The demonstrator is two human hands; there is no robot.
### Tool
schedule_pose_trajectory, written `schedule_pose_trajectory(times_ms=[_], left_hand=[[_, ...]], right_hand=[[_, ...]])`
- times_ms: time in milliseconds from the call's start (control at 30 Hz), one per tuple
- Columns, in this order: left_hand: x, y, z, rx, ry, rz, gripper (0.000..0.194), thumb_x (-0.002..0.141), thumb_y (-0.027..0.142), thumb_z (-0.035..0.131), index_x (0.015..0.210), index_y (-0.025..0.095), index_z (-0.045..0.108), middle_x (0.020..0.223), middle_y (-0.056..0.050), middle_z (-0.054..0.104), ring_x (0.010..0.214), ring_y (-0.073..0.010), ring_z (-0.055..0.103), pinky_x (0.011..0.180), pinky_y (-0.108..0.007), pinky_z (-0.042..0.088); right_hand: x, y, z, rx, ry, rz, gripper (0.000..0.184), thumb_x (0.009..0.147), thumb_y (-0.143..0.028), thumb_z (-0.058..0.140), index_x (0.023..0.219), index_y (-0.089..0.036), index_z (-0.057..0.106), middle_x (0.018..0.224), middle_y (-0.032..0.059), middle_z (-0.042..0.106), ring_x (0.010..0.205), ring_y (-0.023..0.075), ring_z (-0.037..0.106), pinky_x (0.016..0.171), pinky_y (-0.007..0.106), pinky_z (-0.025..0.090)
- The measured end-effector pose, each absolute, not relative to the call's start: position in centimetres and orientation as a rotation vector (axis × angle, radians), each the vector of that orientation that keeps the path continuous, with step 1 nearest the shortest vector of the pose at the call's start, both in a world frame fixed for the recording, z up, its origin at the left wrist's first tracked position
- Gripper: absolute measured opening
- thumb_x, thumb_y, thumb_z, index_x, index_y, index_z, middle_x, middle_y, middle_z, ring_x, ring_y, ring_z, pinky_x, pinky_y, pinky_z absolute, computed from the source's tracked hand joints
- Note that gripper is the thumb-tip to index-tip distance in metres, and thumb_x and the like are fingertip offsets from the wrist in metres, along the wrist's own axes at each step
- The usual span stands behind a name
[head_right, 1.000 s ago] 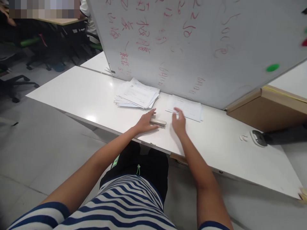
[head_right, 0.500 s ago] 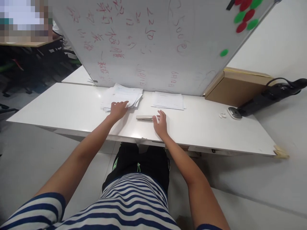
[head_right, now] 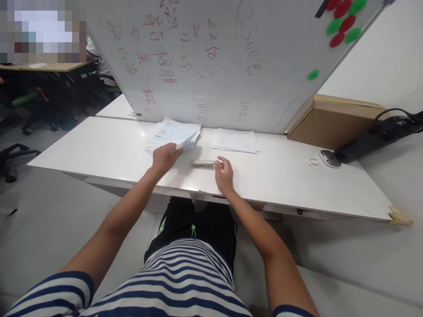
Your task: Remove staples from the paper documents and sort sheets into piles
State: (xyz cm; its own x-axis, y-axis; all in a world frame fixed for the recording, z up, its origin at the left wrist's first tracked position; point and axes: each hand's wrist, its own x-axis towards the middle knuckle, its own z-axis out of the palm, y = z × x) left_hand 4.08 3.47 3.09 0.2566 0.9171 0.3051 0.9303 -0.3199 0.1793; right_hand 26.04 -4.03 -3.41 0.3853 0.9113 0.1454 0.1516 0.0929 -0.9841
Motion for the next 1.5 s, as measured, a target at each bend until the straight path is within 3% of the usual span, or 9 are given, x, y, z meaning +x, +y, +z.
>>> schedule_pose_trajectory(times_ms=[133,233,400,533,800,1033,1167,1267,1500], left_hand=[[5.6,-3.7,3.2,-2.797,-1.375,-0.614,0.039,0.100,0.039,0.030,0.091,0.026,0.065,0.081,-0.009,0.068,0.079,-0.0229,0.063,0.072,-0.038,0.045],[6.4,-7.1,2.2,-3.052,-1.140,-0.583,0.036,0.099,0.036,0.032,0.100,0.028,0.067,0.092,-0.008,0.071,0.086,-0.0221,0.065,0.083,-0.041,0.048],[5.9,-6.0,0.3,-3.381,-0.757,-0.677,0.041,0.091,0.055,0.049,0.122,0.031,0.062,0.124,-0.007,0.066,0.122,-0.0262,0.057,0.112,-0.048,0.033],[3.8,1.4,-0.2,-3.249,-1.281,-1.112,0.046,0.101,0.047,0.024,0.130,0.029,0.056,0.133,-0.006,0.061,0.124,-0.0210,0.055,0.103,-0.042,0.046],[3.1,13.9,-3.0,-2.527,-2.274,-0.492,0.083,0.083,0.063,0.055,0.146,0.012,0.037,0.159,-0.019,0.023,0.147,-0.0399,0.015,0.117,-0.055,0.017],[3.2,12.5,-3.5,-2.449,-2.193,-0.699,0.057,0.088,0.054,0.051,0.132,0.018,0.055,0.142,-0.014,0.053,0.136,-0.0338,0.042,0.115,-0.052,0.020],[2.6,11.4,-2.0,-2.476,-2.236,-0.974,0.049,0.093,0.054,0.045,0.125,0.020,0.061,0.130,-0.010,0.063,0.123,-0.0286,0.055,0.109,-0.045,0.036],[2.7,8.8,-0.7,-2.415,-2.216,-1.193,0.053,0.093,0.057,0.045,0.127,0.020,0.060,0.136,-0.011,0.059,0.128,-0.0277,0.052,0.106,-0.041,0.042],[5.7,-2.7,0.5,-2.587,-1.533,-1.024,0.045,0.093,0.052,0.052,0.127,0.023,0.058,0.151,-0.009,0.043,0.144,-0.0285,0.031,0.118,-0.055,0.022]], right_hand=[[23.9,-7.3,0.6,-1.056,-0.791,1.436,0.065,0.087,-0.072,0.036,0.130,-0.025,0.054,0.129,0.0098,0.062,0.108,0.0273,0.064,0.080,0.043,0.057],[23.6,-9.5,0.8,-0.999,-0.752,1.621,0.052,0.082,-0.053,0.061,0.125,-0.024,0.060,0.118,0.0069,0.069,0.103,0.0292,0.067,0.080,0.045,0.058],[25.7,-12.1,-4.1,-1.296,-0.688,1.404,0.041,0.066,-0.025,0.074,0.106,-0.018,0.070,0.105,0.0074,0.075,0.100,0.0299,0.069,0.094,0.046,0.053],[27.9,-13.8,-6.3,-1.390,-0.619,1.292,0.034,0.070,-0.033,0.074,0.102,-0.020,0.071,0.104,0.0088,0.075,0.105,0.0297,0.068,0.098,0.047,0.052],[28.6,-14.0,-6.5,-1.372,-0.625,1.126,0.039,0.076,-0.040,0.070,0.111,-0.023,0.069,0.112,0.0066,0.073,0.116,0.0276,0.064,0.104,0.046,0.048],[28.5,-13.5,-6.5,-1.346,-0.586,1.145,0.035,0.076,-0.038,0.070,0.107,-0.023,0.070,0.111,0.0058,0.073,0.114,0.0277,0.064,0.105,0.047,0.047],[28.3,-13.2,-6.5,-1.339,-0.602,1.165,0.035,0.075,-0.037,0.072,0.107,-0.022,0.069,0.114,0.0061,0.073,0.114,0.0275,0.064,0.106,0.046,0.046],[28.2,-12.7,-6.7,-1.378,-0.614,1.160,0.035,0.075,-0.038,0.072,0.105,-0.019,0.070,0.114,0.0079,0.072,0.113,0.0278,0.065,0.104,0.045,0.047],[27.3,-10.6,-6.0,-1.377,-0.666,1.210,0.039,0.078,-0.041,0.070,0.109,-0.017,0.068,0.116,0.0084,0.072,0.109,0.0277,0.066,0.100,0.043,0.050]])
